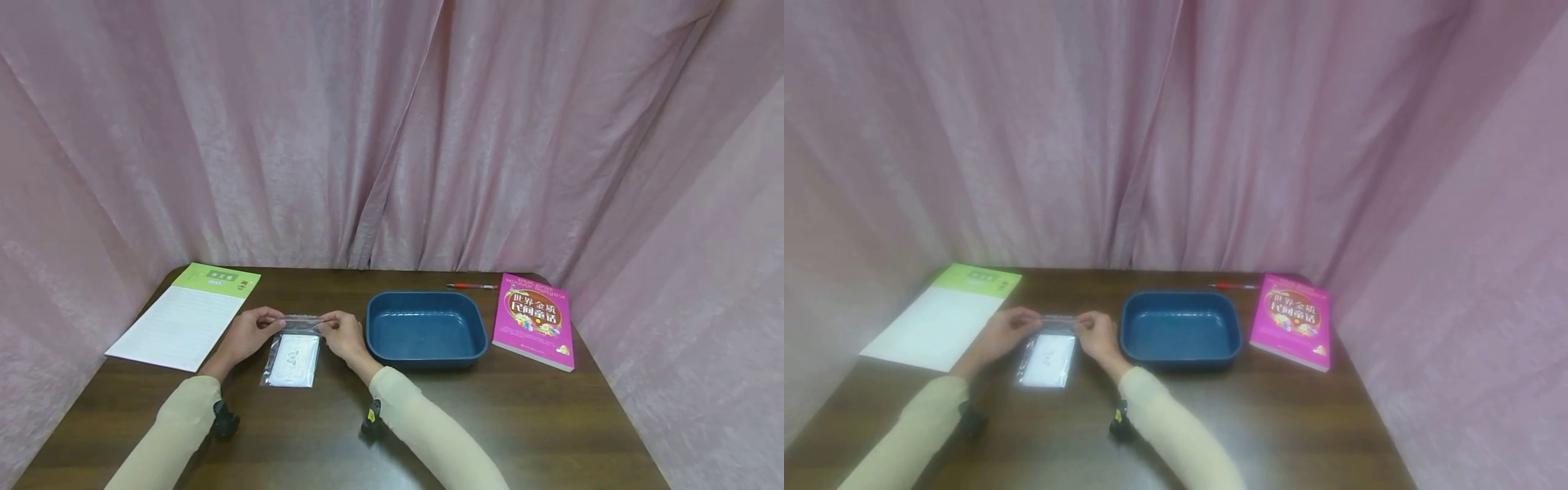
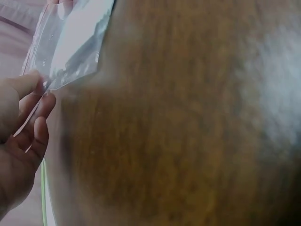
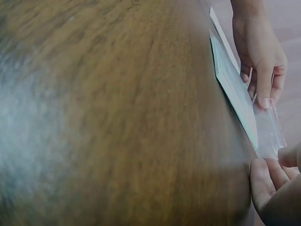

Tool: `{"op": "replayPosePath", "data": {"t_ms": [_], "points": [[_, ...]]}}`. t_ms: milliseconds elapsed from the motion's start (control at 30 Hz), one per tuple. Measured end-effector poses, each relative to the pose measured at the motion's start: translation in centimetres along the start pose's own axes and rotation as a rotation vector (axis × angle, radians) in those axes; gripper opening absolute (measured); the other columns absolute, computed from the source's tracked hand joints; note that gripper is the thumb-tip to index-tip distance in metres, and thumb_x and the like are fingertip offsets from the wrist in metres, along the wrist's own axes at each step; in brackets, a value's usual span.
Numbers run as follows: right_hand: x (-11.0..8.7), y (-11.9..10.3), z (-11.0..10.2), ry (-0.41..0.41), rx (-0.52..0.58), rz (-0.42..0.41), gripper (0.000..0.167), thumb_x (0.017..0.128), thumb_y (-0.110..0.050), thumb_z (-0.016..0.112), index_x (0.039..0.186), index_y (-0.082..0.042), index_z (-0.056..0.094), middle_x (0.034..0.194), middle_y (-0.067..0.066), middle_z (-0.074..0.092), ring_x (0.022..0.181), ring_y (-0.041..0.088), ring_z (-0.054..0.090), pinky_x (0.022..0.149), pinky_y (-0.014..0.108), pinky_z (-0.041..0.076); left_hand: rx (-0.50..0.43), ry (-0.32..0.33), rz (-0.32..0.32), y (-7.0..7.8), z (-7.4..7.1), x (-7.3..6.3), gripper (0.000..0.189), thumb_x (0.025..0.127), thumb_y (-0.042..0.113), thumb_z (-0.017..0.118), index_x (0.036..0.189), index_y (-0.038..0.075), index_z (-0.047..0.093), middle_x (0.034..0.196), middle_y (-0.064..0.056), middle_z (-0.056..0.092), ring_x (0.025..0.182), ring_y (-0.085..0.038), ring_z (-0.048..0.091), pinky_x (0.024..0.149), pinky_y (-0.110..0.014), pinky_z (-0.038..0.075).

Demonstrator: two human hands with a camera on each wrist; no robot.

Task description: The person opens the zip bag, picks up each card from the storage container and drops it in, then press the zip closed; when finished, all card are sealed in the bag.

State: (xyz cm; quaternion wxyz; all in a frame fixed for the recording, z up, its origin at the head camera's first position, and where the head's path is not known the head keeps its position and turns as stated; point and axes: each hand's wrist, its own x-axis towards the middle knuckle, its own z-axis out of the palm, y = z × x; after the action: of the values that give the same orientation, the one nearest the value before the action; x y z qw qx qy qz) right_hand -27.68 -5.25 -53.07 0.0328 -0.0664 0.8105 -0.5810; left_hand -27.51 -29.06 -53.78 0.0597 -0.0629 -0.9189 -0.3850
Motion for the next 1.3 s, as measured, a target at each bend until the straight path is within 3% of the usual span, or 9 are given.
{"op": "replayPosePath", "data": {"t_ms": [367,600,867,1067,1300], "points": [[0.3,0.3,-0.2,0.005,0.004,0.007,0.016,0.097,-0.011,0.068,0.110,-0.006,0.074,0.096,0.003,0.076,0.079,0.016,0.072,0.063,0.026,0.057,-0.013,0.001,0.018,-0.4,0.4,0.3,0.027,0.096,0.020,0.072,0.116,0.003,0.070,0.109,-0.014,0.075,0.100,-0.030,0.070,0.088,-0.050,0.055],[0.1,-0.7,-0.3,0.026,-0.071,-0.041,0.025,0.096,-0.011,0.069,0.120,-0.005,0.072,0.111,0.003,0.075,0.098,0.015,0.070,0.078,0.027,0.056,0.002,0.009,0.004,-0.9,0.2,0.2,0.035,0.098,0.022,0.070,0.125,0.001,0.065,0.118,-0.020,0.072,0.100,-0.032,0.071,0.086,-0.050,0.056],[-0.8,-3.1,-2.0,-0.005,0.022,-0.069,0.024,0.097,-0.009,0.068,0.120,-0.007,0.072,0.116,0.007,0.074,0.090,0.018,0.073,0.065,0.025,0.057,-0.002,0.048,-0.014,-0.2,0.2,0.2,0.036,0.100,0.031,0.066,0.126,0.006,0.065,0.120,-0.017,0.070,0.103,-0.032,0.070,0.082,-0.046,0.057],[-1.7,-4.9,-4.5,-0.041,0.097,-0.116,0.026,0.098,-0.010,0.068,0.123,-0.007,0.070,0.118,0.010,0.073,0.094,0.025,0.073,0.071,0.027,0.058,-0.011,0.080,0.057,2.1,-0.4,-0.1,0.034,0.101,0.034,0.065,0.125,0.010,0.066,0.115,-0.012,0.073,0.100,-0.030,0.071,0.079,-0.042,0.058],[-3.4,-5.3,-8.3,-0.093,0.140,-0.155,0.029,0.100,-0.017,0.066,0.128,-0.010,0.067,0.121,0.007,0.072,0.099,0.020,0.072,0.082,0.041,0.059,0.043,0.096,0.152,6.5,-1.6,-2.1,0.029,0.100,0.025,0.066,0.123,0.006,0.067,0.104,-0.008,0.075,0.089,-0.025,0.069,0.072,-0.037,0.055]]}}
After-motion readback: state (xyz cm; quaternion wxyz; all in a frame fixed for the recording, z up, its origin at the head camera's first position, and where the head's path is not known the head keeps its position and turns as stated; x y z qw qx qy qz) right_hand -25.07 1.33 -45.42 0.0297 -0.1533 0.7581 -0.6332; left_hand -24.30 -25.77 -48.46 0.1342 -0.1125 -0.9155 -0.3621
